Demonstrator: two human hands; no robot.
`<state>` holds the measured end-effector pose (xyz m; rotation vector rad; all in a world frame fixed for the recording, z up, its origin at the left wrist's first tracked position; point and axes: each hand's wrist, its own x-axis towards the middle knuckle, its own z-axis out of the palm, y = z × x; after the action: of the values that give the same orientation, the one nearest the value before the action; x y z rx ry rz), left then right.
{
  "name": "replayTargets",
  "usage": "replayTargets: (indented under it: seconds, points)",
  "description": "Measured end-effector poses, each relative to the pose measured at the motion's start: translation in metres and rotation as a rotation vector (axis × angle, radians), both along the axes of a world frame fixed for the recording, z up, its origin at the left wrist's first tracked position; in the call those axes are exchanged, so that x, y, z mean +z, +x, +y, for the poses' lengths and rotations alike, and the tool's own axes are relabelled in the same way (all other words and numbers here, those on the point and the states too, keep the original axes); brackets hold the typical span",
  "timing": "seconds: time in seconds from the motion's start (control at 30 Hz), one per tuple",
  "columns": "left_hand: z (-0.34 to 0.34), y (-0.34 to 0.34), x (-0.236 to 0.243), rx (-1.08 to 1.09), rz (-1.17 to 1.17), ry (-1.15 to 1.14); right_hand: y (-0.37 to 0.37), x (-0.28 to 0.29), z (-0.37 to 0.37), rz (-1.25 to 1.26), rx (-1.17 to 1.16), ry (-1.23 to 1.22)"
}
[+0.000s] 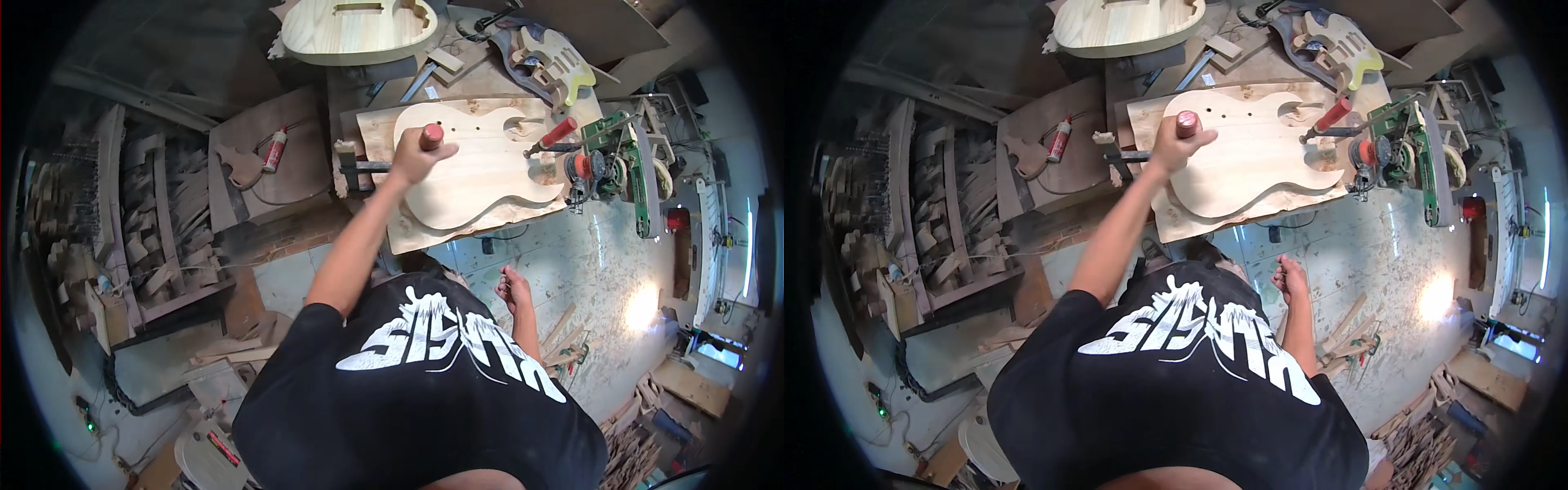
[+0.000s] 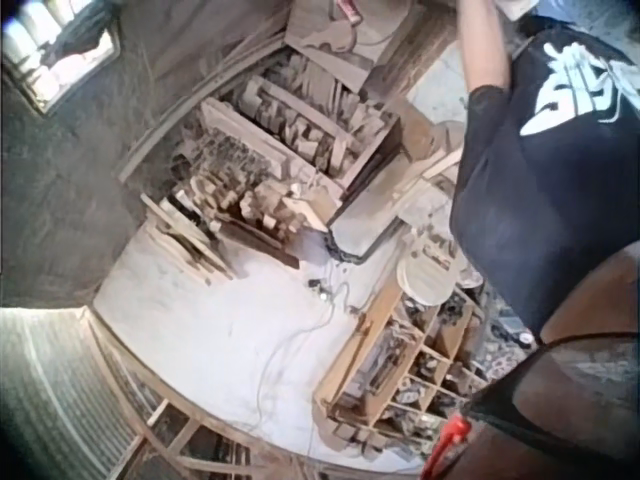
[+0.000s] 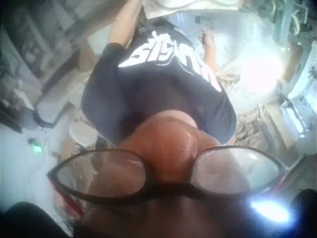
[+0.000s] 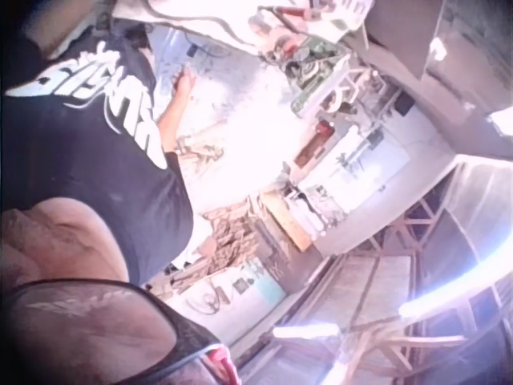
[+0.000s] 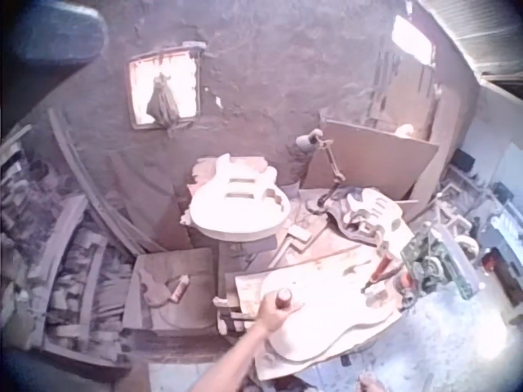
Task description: The person secures a wooden guitar body onto a wooden board using clamps, then uses a routing tool to carve out a recessed cavity on the face of the guitar body.
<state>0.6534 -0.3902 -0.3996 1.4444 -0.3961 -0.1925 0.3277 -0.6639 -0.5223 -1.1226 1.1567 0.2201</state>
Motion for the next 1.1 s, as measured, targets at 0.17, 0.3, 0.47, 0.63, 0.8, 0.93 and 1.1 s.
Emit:
replayTargets:
  seconds: [0.17, 0.3, 0.47, 0.63, 0.8, 0.93, 1.1]
  points:
    - [0.026, 0.045, 0.003, -0.784, 0.228, -0.119, 0.014, 0.007, 0.0, -0.013, 0.016, -0.03]
    - [0.015, 0.014, -0.003, -0.258, 0.169, 0.01, 0.03, 0.03, 0.005, -0.128, 0.042, -0.173]
    - [-0.031, -0.023, -0.003, 0.679, -0.165, 0.106, 0.071, 0.072, 0.033, -0.341, 0.326, -0.942]
    - [0.011, 0.013, -0.02, 0.105, -0.082, 0.168, 0.159, 0.111, 0.068, -0.542, 0.732, -1.273]
    - [0.023, 0.043, -0.001, -0.785, 0.237, -0.095, 0.202, 0.074, 0.076, -0.392, 1.012, -1.317]
    - [0.004, 0.008, -0.01, -0.059, -0.003, 0.054, 0.201, 0.072, 0.074, -0.343, 1.088, -1.317]
    - [-0.028, -0.034, 0.002, 0.672, -0.029, 0.055, 0.234, 0.133, 0.075, -0.419, 0.933, -0.544]
